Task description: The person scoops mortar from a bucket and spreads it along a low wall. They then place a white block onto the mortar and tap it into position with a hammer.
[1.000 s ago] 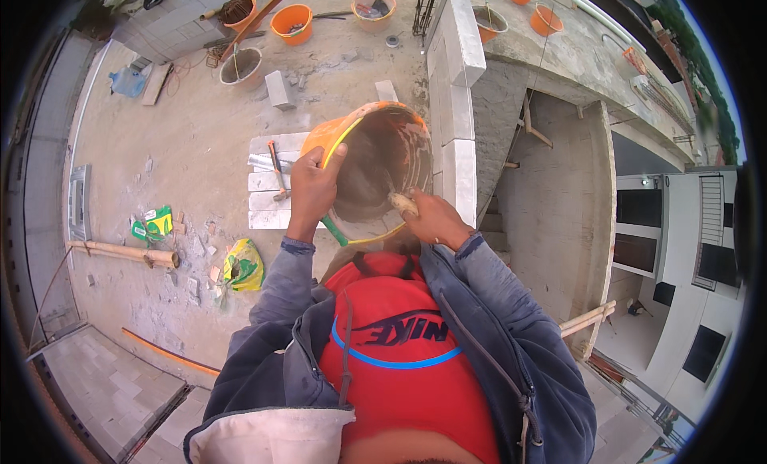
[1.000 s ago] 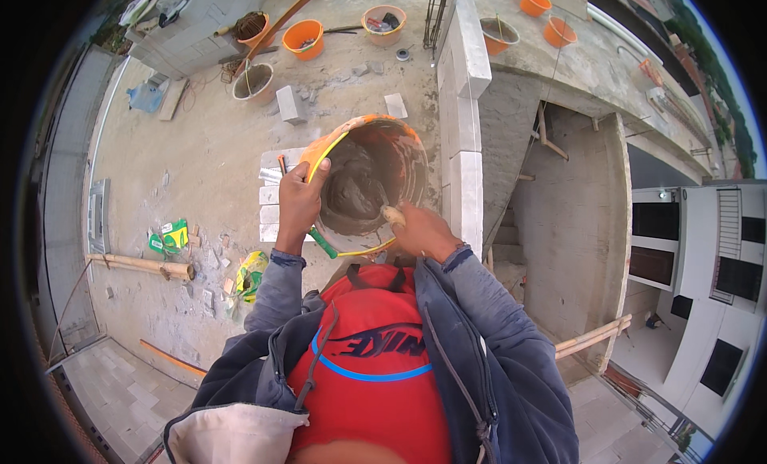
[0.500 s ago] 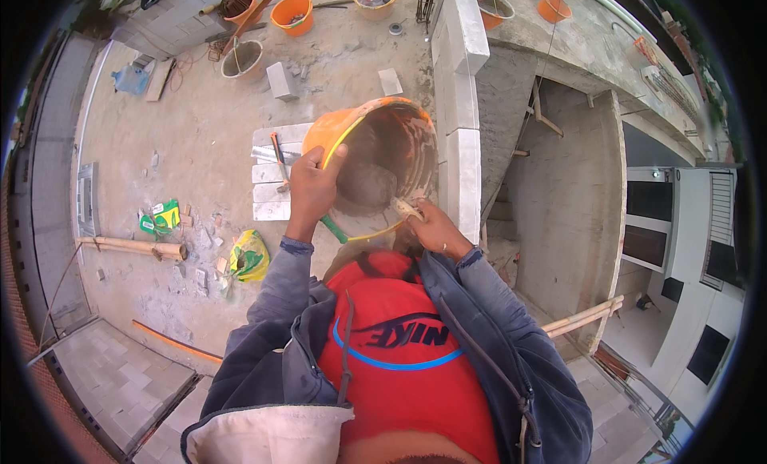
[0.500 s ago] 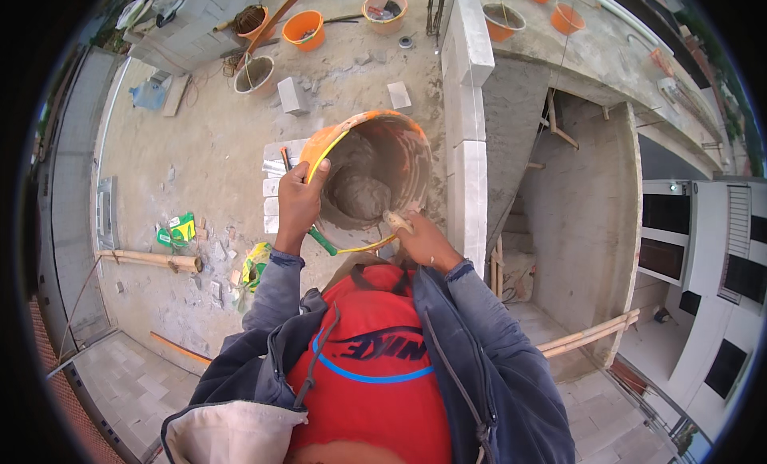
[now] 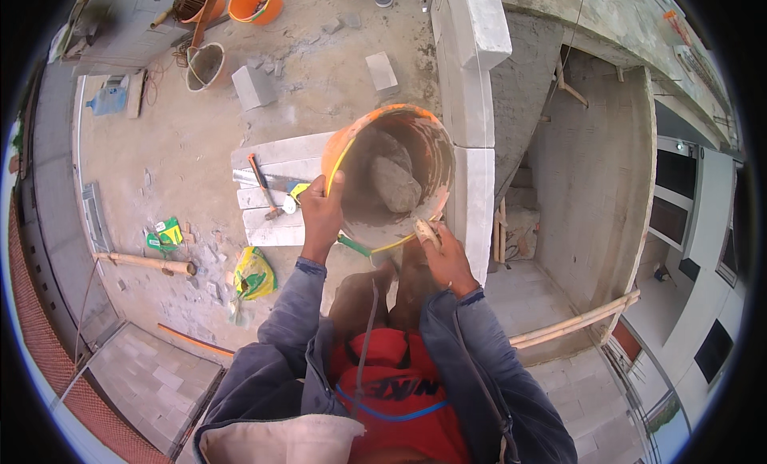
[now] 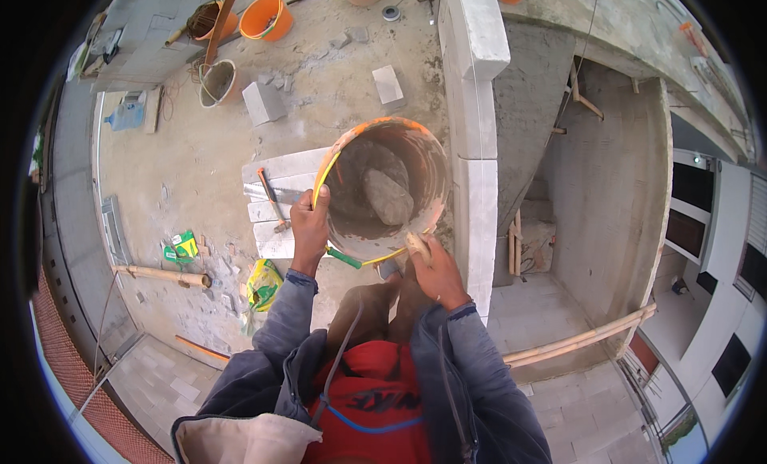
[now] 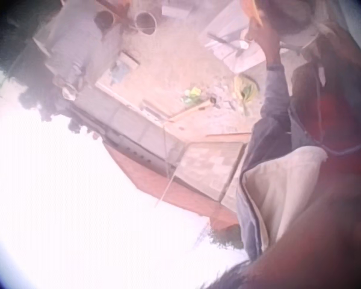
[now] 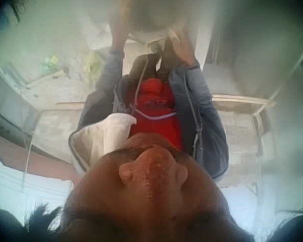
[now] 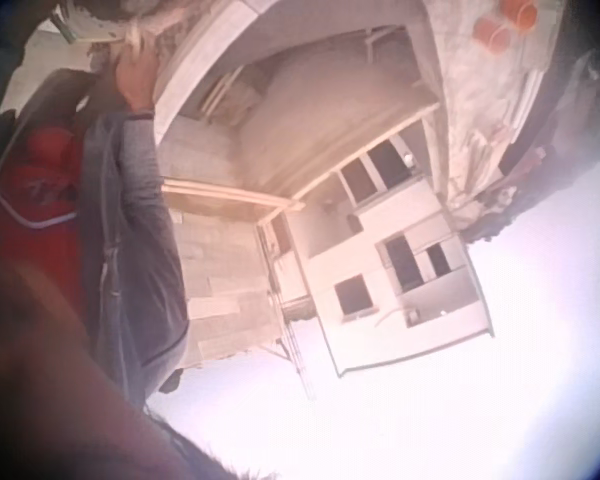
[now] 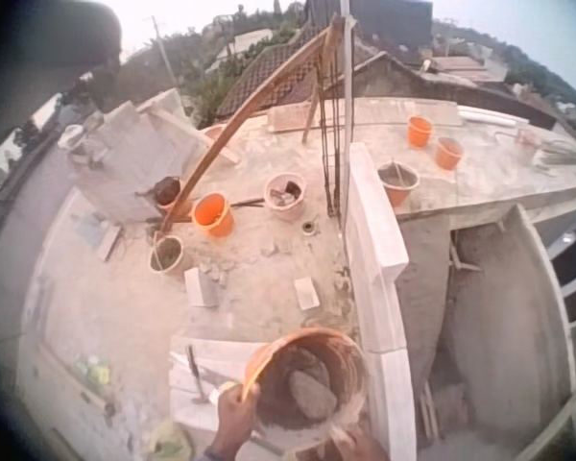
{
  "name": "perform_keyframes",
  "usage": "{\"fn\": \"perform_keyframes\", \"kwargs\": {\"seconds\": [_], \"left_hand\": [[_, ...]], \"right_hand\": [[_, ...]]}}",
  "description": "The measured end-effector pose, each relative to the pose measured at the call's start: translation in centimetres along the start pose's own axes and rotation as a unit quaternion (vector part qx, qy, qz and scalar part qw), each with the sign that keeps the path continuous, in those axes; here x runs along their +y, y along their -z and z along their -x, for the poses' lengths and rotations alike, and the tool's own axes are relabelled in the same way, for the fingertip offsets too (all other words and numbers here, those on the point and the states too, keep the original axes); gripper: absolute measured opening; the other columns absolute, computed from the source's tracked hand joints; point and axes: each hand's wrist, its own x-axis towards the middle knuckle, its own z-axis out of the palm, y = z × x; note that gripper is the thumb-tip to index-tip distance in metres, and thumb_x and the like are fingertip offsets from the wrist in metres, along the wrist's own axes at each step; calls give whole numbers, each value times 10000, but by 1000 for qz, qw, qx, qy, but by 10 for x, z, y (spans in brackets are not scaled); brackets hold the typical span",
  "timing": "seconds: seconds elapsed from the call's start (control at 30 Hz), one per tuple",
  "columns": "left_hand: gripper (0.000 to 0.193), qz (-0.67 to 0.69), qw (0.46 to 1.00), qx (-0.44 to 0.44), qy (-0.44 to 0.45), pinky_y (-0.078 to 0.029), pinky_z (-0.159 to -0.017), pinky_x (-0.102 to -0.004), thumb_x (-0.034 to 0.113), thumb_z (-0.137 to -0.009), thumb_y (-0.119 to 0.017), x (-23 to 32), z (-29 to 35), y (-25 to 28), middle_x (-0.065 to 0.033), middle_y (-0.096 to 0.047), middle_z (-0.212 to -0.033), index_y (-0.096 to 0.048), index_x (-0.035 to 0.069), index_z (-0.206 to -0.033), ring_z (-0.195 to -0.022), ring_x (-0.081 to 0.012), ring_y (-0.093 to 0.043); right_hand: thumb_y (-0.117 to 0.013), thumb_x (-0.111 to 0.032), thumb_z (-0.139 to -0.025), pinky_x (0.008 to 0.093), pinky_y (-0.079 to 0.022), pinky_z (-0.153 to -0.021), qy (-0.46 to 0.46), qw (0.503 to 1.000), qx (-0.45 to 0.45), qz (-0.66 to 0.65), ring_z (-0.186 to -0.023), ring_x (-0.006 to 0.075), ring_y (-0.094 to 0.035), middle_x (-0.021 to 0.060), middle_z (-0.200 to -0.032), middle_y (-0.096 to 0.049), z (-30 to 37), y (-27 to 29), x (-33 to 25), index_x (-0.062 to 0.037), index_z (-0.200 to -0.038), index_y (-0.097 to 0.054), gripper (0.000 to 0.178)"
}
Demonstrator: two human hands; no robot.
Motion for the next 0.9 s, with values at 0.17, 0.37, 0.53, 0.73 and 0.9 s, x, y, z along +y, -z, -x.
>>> {"fn": "perform_keyframes", "kwargs": {"seconds": [0.17,0.37,0.53,0.73,0.9], "left_hand": [[531,-4,1000,14,20,-256,-555,-286,432,-1088,-668,-37,-72,-63,93,-380,-706,-477,86,-735,-674,-41,-307],[506,64,995,-10,73,-249,-546,-266,409,-1107,-645,-66,-146,-122,96,-376,-702,-480,108,-736,-654,-28,-319],[493,74,996,-29,39,-217,-558,-266,422,-1113,-632,-118,-201,-150,112,-349,-717,-481,126,-749,-667,-20,-282],[469,126,988,-72,54,-219,-579,-255,406,-1118,-630,-147,-231,-174,114,-353,-737,-496,128,-764,-685,-21,-282],[448,101,988,-87,71,-242,-587,-253,401,-1117,-632,-157,-240,-171,112,-363,-739,-524,121,-785,-688,-25,-297]], "right_hand": [[-583,-233,-1073,345,-553,-743,-114,980,-12,-165,-789,225,-677,153,-1000,-702,-82,-1,31,-12,-1430,-573,419],[-565,-207,-1076,222,-351,-439,-195,886,42,-420,-537,58,-476,32,-794,-594,-142,-13,77,-57,-1427,-546,382],[-567,-195,-1074,221,-395,-479,-182,866,155,-439,-610,55,-509,39,-866,-615,-191,4,76,-43,-1449,-533,406],[-627,-230,-1045,410,-583,-706,47,904,404,134,-832,293,-731,143,-1011,-686,-270,37,102,-64,-1491,-521,488],[-681,-262,-989,505,-597,-753,-122,879,375,267,-892,390,-730,154,-1130,-661,-288,40,92,-158,-1510,-564,545]]}}
